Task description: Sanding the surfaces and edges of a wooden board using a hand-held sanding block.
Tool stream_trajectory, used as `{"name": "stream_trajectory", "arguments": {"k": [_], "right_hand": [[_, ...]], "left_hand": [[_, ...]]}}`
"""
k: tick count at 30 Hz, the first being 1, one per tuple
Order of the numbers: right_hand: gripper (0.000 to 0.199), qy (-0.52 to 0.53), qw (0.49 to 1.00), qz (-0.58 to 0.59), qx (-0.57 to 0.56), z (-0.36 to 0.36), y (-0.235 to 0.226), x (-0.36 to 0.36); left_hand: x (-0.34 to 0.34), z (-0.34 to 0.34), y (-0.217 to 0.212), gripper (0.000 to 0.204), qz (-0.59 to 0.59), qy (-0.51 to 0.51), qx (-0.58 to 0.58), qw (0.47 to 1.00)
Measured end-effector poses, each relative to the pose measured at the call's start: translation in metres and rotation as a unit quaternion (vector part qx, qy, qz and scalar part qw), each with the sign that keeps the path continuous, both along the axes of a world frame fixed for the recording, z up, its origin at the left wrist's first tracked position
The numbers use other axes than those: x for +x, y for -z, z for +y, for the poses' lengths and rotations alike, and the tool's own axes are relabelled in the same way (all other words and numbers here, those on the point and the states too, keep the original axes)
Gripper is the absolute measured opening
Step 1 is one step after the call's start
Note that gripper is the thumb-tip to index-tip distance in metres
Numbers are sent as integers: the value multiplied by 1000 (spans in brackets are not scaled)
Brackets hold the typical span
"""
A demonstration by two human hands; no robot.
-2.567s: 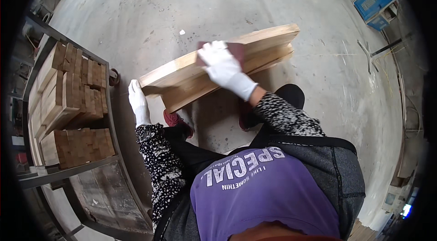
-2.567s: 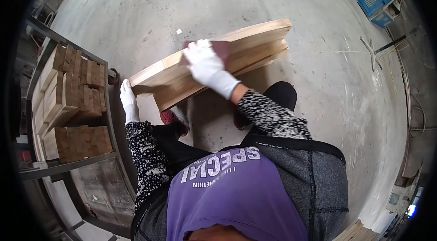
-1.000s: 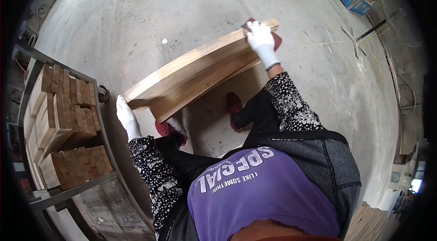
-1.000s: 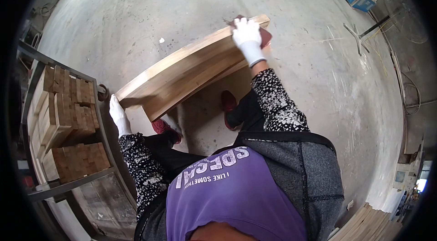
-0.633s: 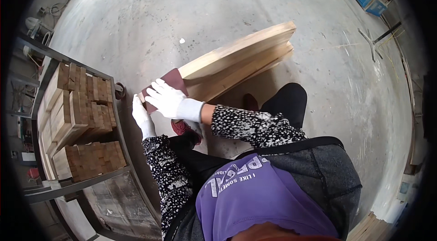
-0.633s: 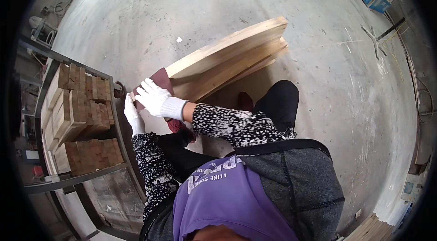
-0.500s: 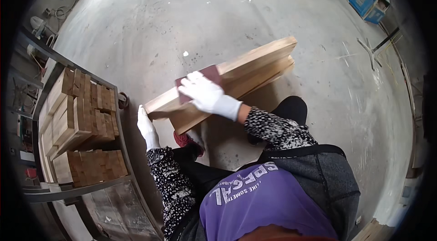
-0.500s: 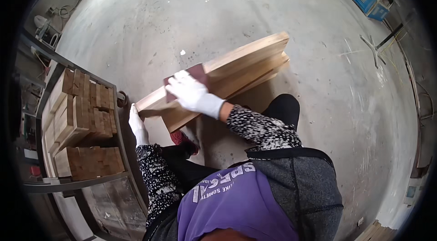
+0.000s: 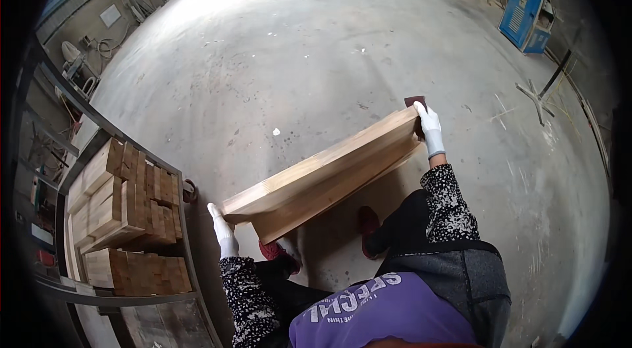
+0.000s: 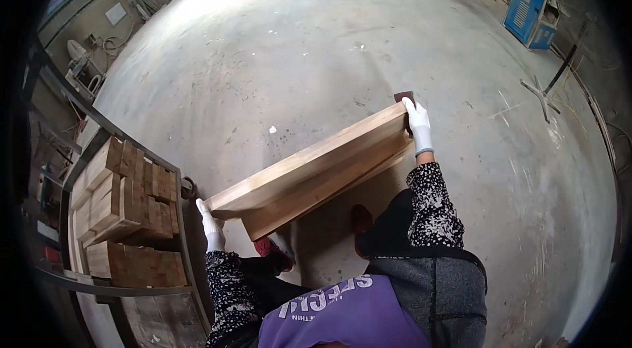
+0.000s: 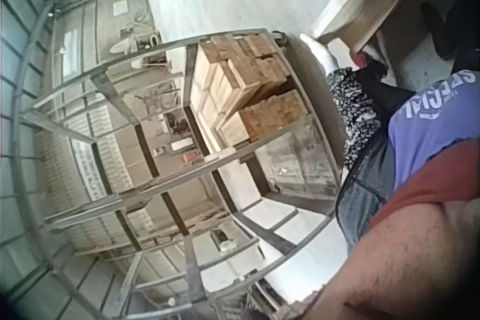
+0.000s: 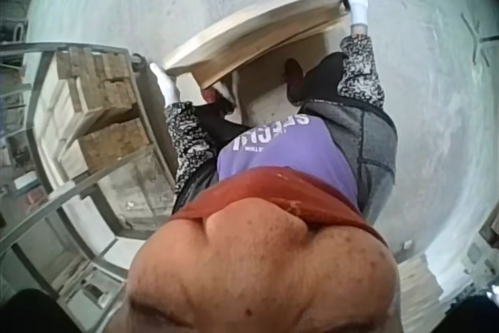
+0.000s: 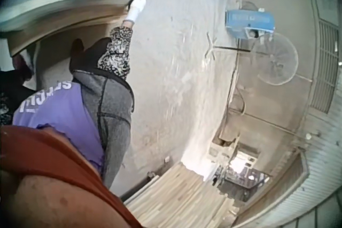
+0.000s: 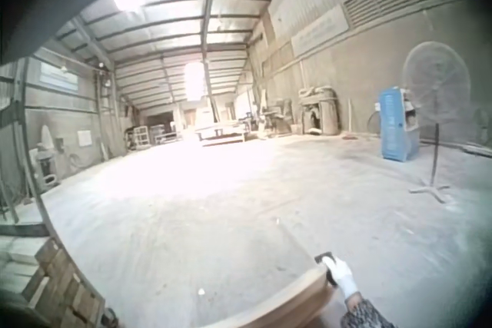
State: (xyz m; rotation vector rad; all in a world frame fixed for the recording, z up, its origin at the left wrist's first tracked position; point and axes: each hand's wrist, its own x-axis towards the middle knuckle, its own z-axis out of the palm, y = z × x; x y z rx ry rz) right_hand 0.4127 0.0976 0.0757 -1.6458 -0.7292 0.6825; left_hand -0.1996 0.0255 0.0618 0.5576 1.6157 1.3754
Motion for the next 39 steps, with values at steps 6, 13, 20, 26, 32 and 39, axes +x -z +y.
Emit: {"name": "stream_trajectory", "arguments": {"k": [6,13,20,26,32,39], "right_hand": [[53,55,995,55,59,8,13,-15],[47,77,973,-214,-31,-6,-24,-12],[48,55,900,-372,-222,17,4,10],[44,97,944,-311,-54,25,63,-11],[48,-24,973,-228,-15,40,33,-58],[48,-86,859,-488,130,32,25,-113]], "left_hand": [[2,4,9,86,208,4,-63,976],[-2,-11,-7,99,406,27,-230,884],[19,-2,-17,109,428,142,-264,853],[24,17,-1,90,548,246,-279,749],[18,25,23,83,539,250,-317,739],[-3,21,15,74,480,95,-167,856]]}}
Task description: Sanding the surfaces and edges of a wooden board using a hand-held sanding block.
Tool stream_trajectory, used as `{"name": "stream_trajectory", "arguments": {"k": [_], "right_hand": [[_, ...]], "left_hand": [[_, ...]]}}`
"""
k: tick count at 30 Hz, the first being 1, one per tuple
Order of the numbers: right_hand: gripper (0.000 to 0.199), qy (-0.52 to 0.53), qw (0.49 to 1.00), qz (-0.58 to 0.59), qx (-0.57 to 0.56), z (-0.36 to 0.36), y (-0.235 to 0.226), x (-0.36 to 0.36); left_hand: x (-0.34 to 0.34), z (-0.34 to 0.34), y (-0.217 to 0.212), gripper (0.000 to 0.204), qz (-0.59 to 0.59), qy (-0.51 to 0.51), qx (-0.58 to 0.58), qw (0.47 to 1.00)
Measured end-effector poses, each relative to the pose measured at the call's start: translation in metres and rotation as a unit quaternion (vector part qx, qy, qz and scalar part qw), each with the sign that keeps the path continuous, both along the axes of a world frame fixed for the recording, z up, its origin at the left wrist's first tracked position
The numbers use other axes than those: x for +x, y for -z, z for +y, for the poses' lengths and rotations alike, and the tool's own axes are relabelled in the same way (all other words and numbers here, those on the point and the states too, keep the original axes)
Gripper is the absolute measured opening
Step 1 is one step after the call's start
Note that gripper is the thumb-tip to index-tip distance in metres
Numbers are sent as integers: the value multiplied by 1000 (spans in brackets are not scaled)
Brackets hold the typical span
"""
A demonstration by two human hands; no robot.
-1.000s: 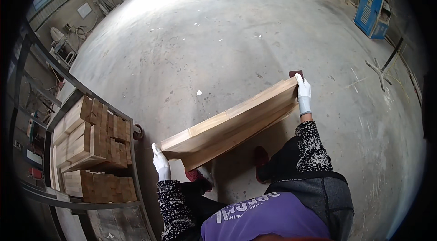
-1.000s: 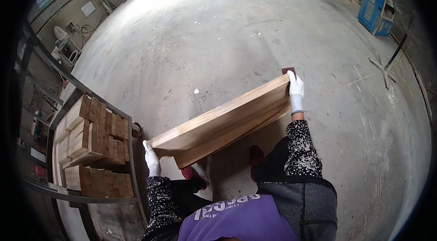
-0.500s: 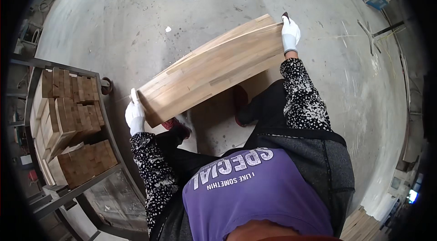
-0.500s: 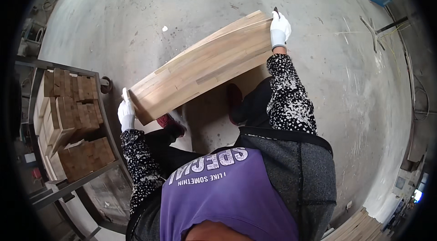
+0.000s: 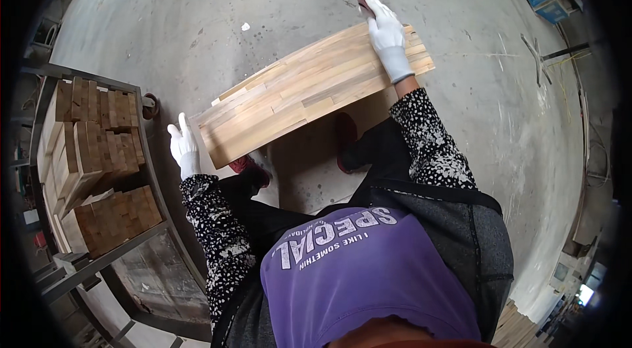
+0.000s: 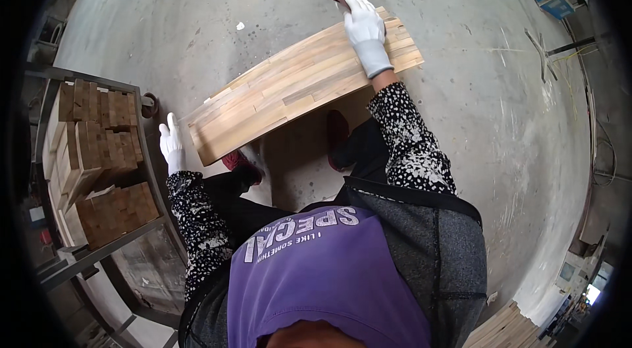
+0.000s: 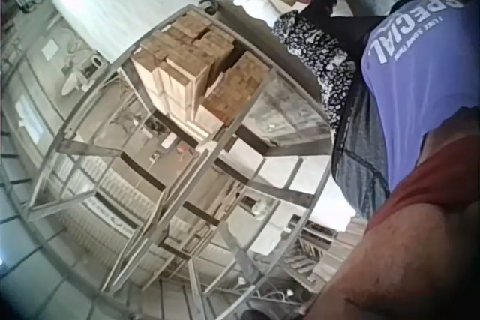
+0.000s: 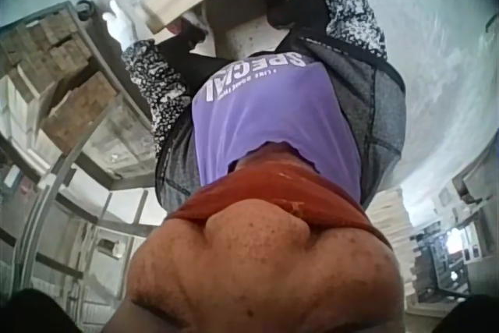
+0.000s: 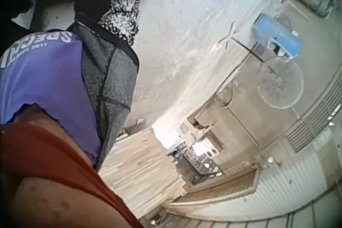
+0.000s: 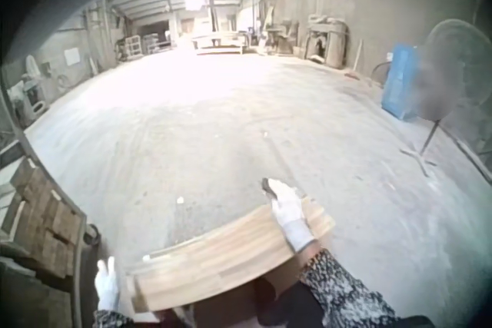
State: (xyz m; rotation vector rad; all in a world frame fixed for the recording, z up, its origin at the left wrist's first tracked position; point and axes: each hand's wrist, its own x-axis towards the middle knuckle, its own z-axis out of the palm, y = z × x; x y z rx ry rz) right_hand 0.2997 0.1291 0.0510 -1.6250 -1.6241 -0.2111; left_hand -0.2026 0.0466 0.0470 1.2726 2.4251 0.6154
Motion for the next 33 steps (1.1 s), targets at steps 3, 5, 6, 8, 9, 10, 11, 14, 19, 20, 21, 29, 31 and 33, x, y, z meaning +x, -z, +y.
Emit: {"name": "stream_trajectory", "arguments": {"k": [3,5,6,8,9,10,11,14,19,20,21,29,31,33], "right_hand": [[57,82,966,-188,-160,-41,25,1],[58,37,948,-108,-296,-64,44,-22],[59,41,960,-165,-221,-77,52,-42],[61,11,965,-201,-166,-98,61,-94],[62,-29,970,-185,-153,-104,63,-126],[62,-90,963,-217,-128,-112,63,-160],[59,-188,957,-185,-122,-122,62,-194],[45,-339,932,-97,-83,-153,59,-260],[56,-306,941,-122,-78,-148,63,-210],[58,-261,948,-134,-123,-143,63,-184],[60,-225,957,-141,-117,-138,61,-156],[66,40,944,-240,-222,-125,63,-109],[69,-92,953,-212,-195,-130,62,-154],[69,-217,936,-206,-187,-135,58,-206]], "left_hand": [[0,-4,-3,74,-31,-3,32,999],[2,-6,-5,68,-1,14,77,997],[3,-7,-5,68,-3,20,87,996],[4,-9,-6,68,3,42,78,996],[4,-10,-7,69,5,60,74,995],[4,-10,-6,71,-9,35,42,998],[4,-11,-6,72,-19,36,36,999],[5,-12,-1,74,-32,33,57,997],[-1,-13,5,76,-24,64,66,995],[-3,-14,5,76,-24,64,67,995],[-6,-15,5,76,-23,63,69,995],[1,-22,-14,72,-5,8,55,998],[9,-21,-24,71,-19,16,90,996],[18,-17,-34,69,-30,23,84,996]]}}
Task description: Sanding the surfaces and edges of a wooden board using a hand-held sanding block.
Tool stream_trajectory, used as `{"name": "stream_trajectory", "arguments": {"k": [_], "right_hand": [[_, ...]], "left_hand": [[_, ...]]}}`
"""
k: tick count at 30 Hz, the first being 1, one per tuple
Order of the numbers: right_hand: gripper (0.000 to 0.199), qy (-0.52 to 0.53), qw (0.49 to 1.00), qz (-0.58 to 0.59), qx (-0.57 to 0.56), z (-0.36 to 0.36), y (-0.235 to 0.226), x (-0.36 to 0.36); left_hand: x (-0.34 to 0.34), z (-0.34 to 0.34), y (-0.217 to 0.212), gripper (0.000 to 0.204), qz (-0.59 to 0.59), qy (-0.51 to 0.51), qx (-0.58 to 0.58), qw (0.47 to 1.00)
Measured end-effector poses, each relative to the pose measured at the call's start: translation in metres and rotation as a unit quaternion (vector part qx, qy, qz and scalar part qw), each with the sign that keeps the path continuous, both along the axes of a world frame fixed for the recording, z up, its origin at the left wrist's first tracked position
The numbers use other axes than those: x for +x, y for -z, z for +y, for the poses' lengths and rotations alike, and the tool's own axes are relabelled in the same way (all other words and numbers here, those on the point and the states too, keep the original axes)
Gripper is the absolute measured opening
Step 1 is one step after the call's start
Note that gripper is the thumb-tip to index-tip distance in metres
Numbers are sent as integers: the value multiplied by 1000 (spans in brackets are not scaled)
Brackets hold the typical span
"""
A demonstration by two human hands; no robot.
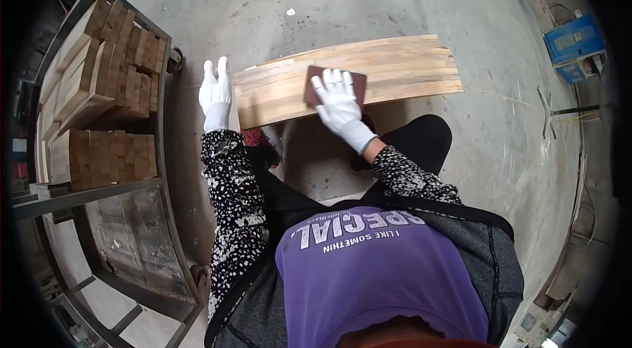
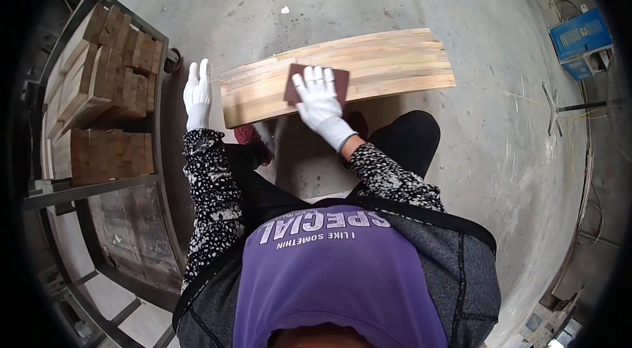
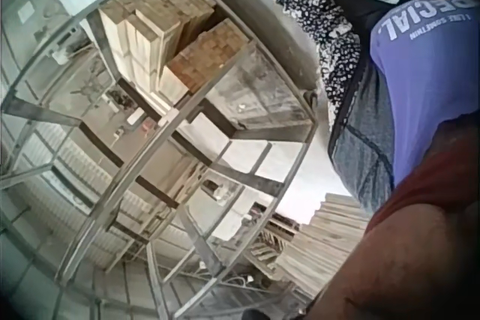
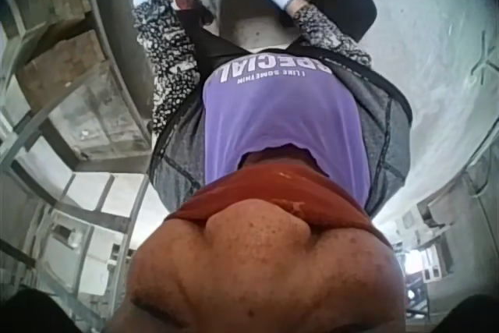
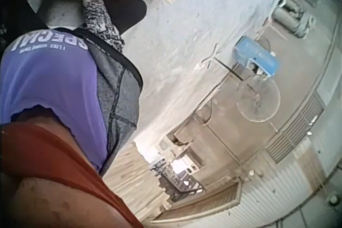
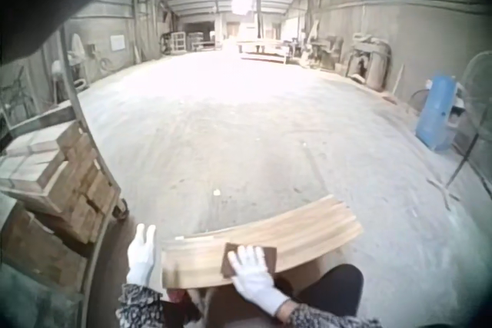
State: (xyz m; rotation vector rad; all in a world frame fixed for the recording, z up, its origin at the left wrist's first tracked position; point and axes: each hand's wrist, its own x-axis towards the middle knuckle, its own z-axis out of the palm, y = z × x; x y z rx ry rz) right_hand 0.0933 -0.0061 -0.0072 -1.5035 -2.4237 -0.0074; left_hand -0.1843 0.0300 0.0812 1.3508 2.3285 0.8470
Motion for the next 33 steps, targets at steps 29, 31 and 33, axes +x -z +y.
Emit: {"name": "stream_trajectory", "arguments": {"k": [29,31,33], "right_hand": [[76,-149,970,192,8,28,-24,-50],[82,-185,953,204,-123,34,-35,-39],[75,-209,926,285,-132,34,-49,-24]], "left_hand": [[81,1,53,58,136,384,53,912],[81,-3,72,63,219,388,82,892],[81,-6,83,64,150,360,72,918]]}}
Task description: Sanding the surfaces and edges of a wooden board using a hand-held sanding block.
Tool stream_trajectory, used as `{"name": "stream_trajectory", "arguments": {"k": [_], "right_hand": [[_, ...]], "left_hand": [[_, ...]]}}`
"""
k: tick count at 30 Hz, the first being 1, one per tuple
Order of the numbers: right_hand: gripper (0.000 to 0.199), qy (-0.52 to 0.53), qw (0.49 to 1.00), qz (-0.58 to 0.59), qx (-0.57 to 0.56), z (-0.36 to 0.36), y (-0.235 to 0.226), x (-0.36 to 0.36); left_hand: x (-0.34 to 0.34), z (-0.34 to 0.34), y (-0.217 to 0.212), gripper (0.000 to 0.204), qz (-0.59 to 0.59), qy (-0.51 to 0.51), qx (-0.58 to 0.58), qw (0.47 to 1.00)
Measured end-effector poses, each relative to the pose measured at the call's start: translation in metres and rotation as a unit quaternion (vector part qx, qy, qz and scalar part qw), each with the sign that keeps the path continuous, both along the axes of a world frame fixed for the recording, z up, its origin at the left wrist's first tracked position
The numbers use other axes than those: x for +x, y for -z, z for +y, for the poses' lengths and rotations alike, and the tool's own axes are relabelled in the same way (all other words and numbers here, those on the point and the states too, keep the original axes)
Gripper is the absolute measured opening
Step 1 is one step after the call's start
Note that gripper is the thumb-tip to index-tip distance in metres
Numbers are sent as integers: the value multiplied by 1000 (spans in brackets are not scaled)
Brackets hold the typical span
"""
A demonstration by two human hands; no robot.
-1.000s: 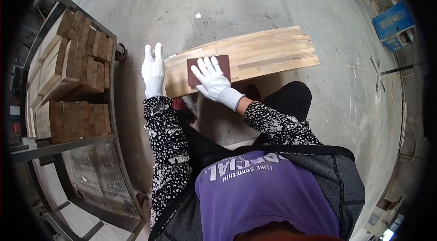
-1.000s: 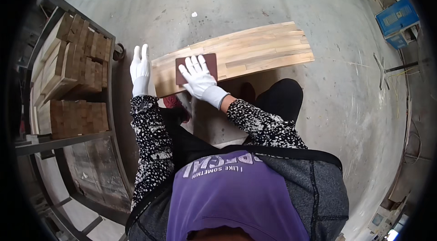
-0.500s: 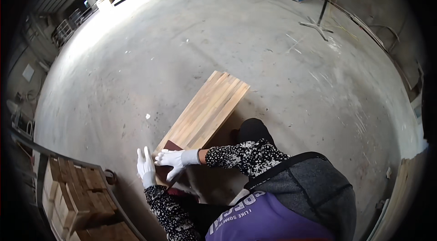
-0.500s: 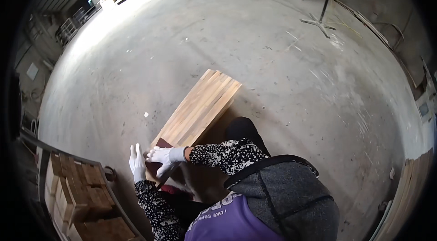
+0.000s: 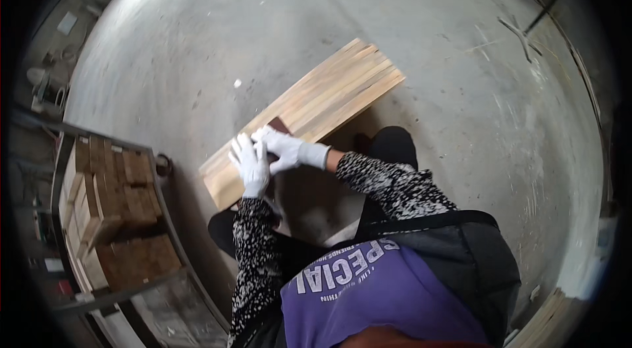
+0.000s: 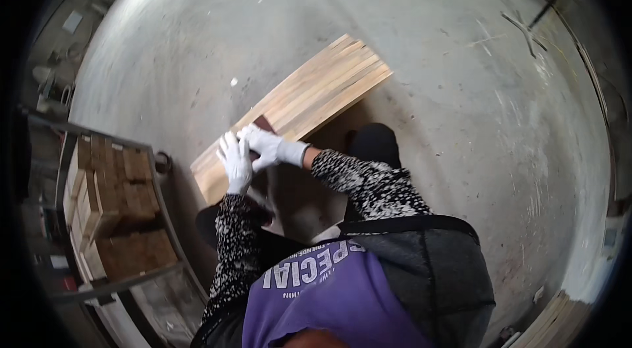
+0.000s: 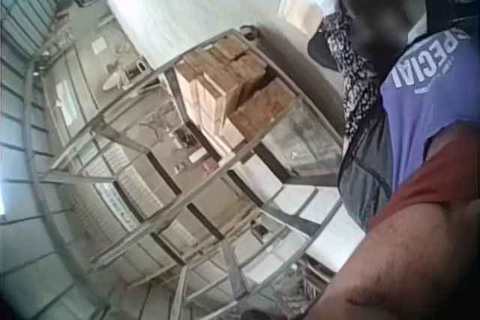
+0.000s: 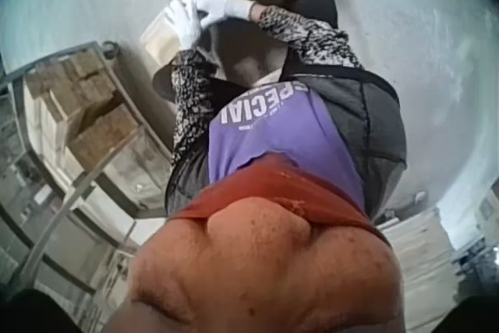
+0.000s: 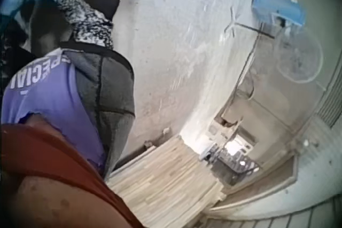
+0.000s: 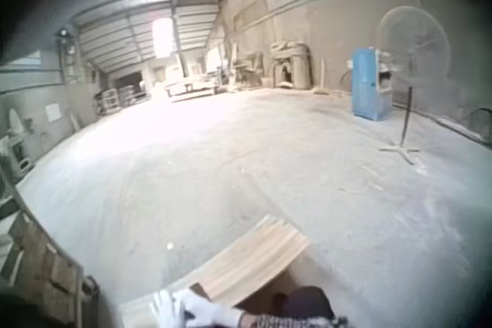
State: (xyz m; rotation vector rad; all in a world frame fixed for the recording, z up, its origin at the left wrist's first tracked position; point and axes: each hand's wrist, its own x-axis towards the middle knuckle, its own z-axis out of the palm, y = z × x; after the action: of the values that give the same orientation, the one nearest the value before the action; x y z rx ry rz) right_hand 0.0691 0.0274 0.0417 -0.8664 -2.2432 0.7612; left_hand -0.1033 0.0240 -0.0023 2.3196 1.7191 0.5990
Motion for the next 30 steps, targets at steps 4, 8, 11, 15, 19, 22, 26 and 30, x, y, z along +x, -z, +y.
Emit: {"name": "stream_trajectory", "arguments": {"k": [4,8,11,15,19,22,26,30], "right_hand": [[50,-30,997,-69,-32,-5,-28,34],[33,104,880,329,-327,-3,-39,64],[33,194,639,629,-398,10,-50,98],[36,287,764,505,-280,12,-73,152],[37,313,783,491,-218,2,-99,195],[36,308,759,542,-190,-10,-114,214],[35,289,762,560,-146,-15,-122,228],[34,273,756,568,-177,-14,-122,229]], "left_hand": [[13,-2,-5,67,107,59,-22,992],[49,-14,-21,83,80,28,45,995],[59,-18,-27,91,108,-9,70,992],[32,-7,-20,89,165,-109,49,979],[4,5,-9,88,223,-186,3,957],[8,7,-9,88,174,-196,-8,965],[74,12,-24,95,125,-131,30,983],[184,21,-28,104,47,55,32,997]]}}
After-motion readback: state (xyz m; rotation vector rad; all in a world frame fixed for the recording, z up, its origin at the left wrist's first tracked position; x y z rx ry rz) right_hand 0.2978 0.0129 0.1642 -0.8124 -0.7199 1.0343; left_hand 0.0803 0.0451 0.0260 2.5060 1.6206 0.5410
